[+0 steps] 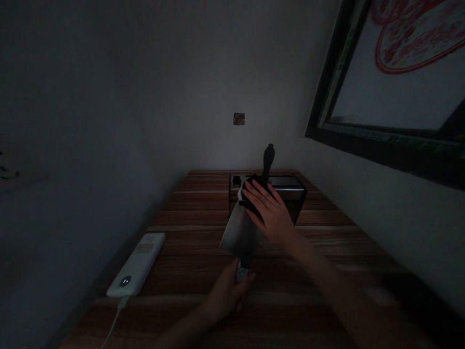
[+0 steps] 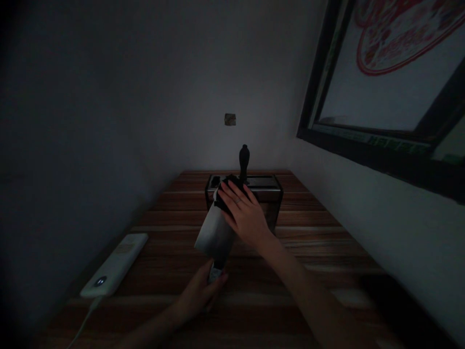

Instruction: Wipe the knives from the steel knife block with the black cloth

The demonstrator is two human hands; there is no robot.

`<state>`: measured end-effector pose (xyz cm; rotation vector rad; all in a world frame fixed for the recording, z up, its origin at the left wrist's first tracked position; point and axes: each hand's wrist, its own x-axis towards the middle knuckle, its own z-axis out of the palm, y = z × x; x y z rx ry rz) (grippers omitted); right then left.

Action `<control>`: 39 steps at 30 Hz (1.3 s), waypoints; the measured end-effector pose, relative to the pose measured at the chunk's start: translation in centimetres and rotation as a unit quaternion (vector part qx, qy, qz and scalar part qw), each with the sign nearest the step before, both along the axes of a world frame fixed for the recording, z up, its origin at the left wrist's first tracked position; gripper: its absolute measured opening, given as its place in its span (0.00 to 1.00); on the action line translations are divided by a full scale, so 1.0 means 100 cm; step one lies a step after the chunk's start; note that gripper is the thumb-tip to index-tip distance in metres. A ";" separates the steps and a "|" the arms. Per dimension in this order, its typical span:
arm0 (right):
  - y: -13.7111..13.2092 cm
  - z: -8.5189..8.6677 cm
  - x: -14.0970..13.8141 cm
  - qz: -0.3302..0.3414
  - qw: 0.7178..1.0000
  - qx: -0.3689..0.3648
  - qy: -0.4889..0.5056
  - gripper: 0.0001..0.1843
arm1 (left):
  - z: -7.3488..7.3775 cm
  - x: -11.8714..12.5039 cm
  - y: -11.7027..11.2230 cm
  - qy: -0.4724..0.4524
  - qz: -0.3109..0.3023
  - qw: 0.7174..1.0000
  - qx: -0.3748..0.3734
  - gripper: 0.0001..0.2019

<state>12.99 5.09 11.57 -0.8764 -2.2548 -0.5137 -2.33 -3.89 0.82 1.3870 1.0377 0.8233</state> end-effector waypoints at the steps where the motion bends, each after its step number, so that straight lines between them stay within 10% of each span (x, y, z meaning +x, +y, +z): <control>1: 0.000 0.000 0.000 -0.008 1.000 -0.001 0.008 0.25 | -0.001 0.000 0.000 0.000 -0.001 1.000 0.002 0.15; 39: -0.044 -0.061 -0.015 0.233 0.962 0.001 -0.141 0.23 | -0.016 -0.004 0.001 0.060 0.033 0.996 -0.050 0.15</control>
